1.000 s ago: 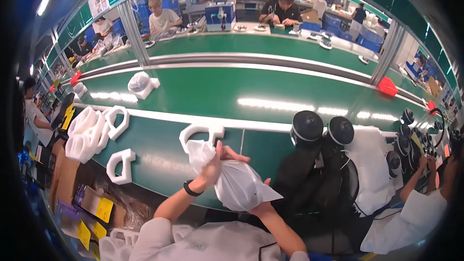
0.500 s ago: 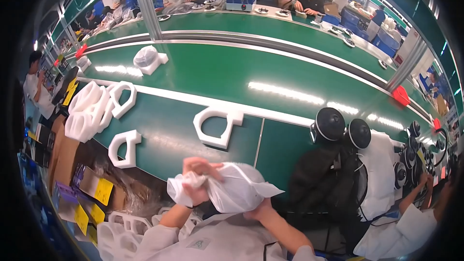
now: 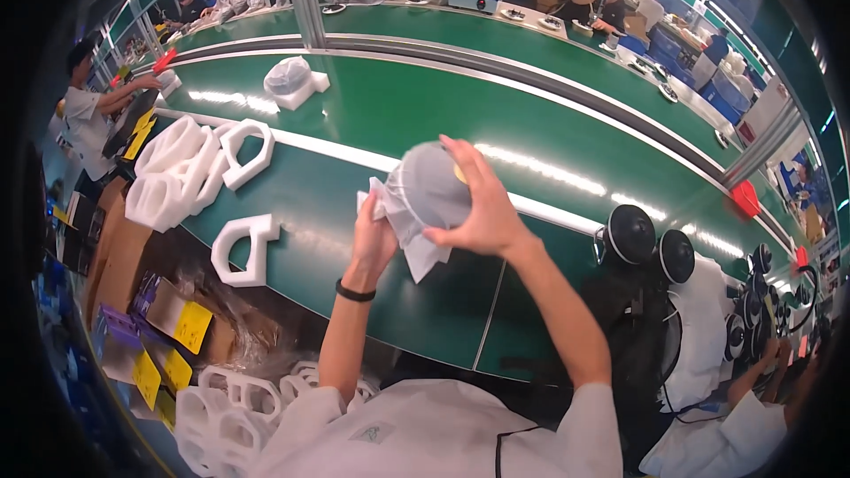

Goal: Packaging lighting fixtures into protective bags and foam inserts on an assembly line.

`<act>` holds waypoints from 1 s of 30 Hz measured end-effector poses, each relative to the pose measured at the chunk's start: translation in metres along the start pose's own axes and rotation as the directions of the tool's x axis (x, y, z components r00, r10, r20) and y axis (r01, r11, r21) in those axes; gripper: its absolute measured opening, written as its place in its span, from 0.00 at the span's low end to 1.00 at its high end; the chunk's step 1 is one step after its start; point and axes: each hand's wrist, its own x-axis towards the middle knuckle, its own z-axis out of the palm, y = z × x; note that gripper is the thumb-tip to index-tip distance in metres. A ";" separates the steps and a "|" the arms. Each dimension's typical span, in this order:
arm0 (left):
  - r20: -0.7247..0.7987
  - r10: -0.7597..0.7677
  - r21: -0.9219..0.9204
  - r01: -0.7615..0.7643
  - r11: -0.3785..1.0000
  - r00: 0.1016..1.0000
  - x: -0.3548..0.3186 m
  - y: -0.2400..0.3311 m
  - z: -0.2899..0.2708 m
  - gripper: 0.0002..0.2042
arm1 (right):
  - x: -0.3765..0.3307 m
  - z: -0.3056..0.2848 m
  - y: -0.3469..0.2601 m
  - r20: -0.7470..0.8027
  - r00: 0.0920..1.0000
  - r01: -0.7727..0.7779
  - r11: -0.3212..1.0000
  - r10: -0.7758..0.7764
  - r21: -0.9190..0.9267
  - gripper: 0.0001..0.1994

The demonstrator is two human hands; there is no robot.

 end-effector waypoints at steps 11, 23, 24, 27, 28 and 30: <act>0.039 0.617 0.952 0.159 -0.262 0.786 -0.017 -0.035 -0.058 0.14 | 0.035 0.017 0.047 0.446 0.868 0.306 0.942 -0.218 -0.135 0.53; 0.126 0.366 0.984 -0.070 -0.162 0.922 -0.032 -0.036 -0.070 0.53 | 0.052 0.006 0.070 0.670 0.720 0.258 0.966 -0.178 -0.021 0.54; 0.129 0.377 0.984 -0.071 -0.162 0.917 -0.042 -0.034 -0.070 0.53 | 0.051 0.009 0.067 0.676 0.717 0.241 0.970 -0.168 -0.015 0.54; 0.160 0.260 0.956 -0.085 -0.280 0.952 -0.029 -0.027 -0.071 0.67 | 0.053 0.017 0.074 0.682 0.706 0.346 0.933 -0.190 -0.099 0.55; 0.151 0.251 0.959 -0.080 -0.272 0.956 -0.034 -0.022 -0.067 0.67 | 0.044 0.022 0.067 0.685 0.704 0.374 0.918 -0.187 -0.134 0.55; 0.131 0.222 0.971 -0.079 -0.227 0.966 -0.030 -0.006 -0.063 0.68 | 0.041 0.025 0.057 0.694 0.694 0.418 0.893 -0.194 -0.169 0.55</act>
